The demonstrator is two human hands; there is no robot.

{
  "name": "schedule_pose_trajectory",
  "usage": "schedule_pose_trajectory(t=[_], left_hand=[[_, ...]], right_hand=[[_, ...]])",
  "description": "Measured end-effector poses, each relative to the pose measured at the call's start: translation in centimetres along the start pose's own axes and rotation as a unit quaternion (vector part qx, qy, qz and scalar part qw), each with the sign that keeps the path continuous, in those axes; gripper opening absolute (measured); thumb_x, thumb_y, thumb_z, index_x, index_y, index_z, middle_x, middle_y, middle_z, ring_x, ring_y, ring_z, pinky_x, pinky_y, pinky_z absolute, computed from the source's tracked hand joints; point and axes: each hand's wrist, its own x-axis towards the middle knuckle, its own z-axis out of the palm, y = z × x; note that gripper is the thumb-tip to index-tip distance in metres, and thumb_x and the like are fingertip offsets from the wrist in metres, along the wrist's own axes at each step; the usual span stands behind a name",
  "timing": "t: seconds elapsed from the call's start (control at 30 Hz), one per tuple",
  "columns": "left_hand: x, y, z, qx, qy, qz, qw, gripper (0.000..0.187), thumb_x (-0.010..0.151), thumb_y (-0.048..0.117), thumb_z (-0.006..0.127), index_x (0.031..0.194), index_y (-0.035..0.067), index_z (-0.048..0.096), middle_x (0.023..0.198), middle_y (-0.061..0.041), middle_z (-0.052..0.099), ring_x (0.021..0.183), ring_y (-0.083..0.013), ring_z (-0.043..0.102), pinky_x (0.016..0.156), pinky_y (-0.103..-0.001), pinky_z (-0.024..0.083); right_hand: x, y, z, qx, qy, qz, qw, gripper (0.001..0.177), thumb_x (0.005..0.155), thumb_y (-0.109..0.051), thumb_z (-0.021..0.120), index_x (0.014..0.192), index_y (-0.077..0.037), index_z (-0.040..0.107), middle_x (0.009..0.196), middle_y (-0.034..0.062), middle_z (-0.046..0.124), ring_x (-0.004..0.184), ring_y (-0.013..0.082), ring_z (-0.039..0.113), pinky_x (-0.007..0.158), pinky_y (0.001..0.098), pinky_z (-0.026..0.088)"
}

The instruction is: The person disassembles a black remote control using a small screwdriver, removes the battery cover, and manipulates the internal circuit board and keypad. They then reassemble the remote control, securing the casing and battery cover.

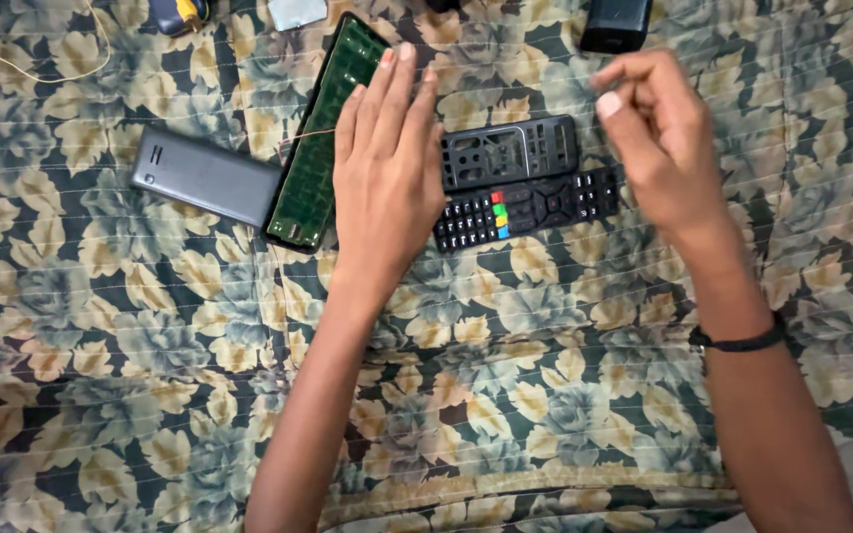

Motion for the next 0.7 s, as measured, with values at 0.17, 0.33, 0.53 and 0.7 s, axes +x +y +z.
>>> schedule_pose_trajectory(t=[0.17, 0.33, 0.53, 0.7], left_hand=[[-0.5, 0.1, -0.7, -0.083, -0.019, -0.01, 0.996, 0.034, 0.107, 0.005, 0.061, 0.14, 0.0, 0.06, 0.159, -0.016, 0.049, 0.153, -0.0306, 0.044, 0.127, -0.043, 0.036], [-1.1, -1.0, -0.2, -0.209, 0.022, 0.059, 0.976, 0.035, 0.104, 0.008, 0.062, 0.138, 0.006, 0.062, 0.16, -0.013, 0.048, 0.153, -0.027, 0.044, 0.132, -0.047, 0.026], [-2.5, -1.7, -2.3, -0.022, 0.112, -0.014, 0.993, 0.032, 0.104, 0.017, 0.07, 0.135, 0.01, 0.064, 0.161, -0.016, 0.043, 0.154, -0.0329, 0.035, 0.133, -0.049, 0.009], [-4.0, -1.4, -7.6, 0.081, 0.0, -0.107, 0.991, 0.041, 0.096, 0.018, 0.078, 0.133, 0.002, 0.065, 0.154, -0.023, 0.051, 0.146, -0.0378, 0.042, 0.124, -0.052, 0.021]], right_hand=[[0.3, -1.8, -0.2, -0.193, 0.031, -0.019, 0.98, 0.021, 0.097, 0.008, 0.06, 0.116, 0.0, 0.067, 0.098, 0.0084, 0.058, 0.077, 0.0117, 0.055, 0.056, 0.0265, 0.04], [-0.3, -0.4, -0.6, -0.258, 0.011, -0.115, 0.959, 0.017, 0.109, 0.006, 0.063, 0.123, 0.0, 0.07, 0.106, 0.0124, 0.062, 0.084, 0.0183, 0.061, 0.07, 0.0288, 0.046], [-0.4, -0.5, -0.7, -0.262, 0.01, -0.079, 0.962, 0.013, 0.11, 0.002, 0.064, 0.121, -0.002, 0.071, 0.106, 0.0118, 0.063, 0.074, 0.0186, 0.056, 0.066, 0.0327, 0.043], [0.0, -0.7, -0.2, -0.245, 0.024, -0.061, 0.967, 0.017, 0.109, 0.002, 0.064, 0.121, -0.005, 0.073, 0.104, 0.0089, 0.064, 0.069, 0.0153, 0.052, 0.061, 0.0301, 0.039]])
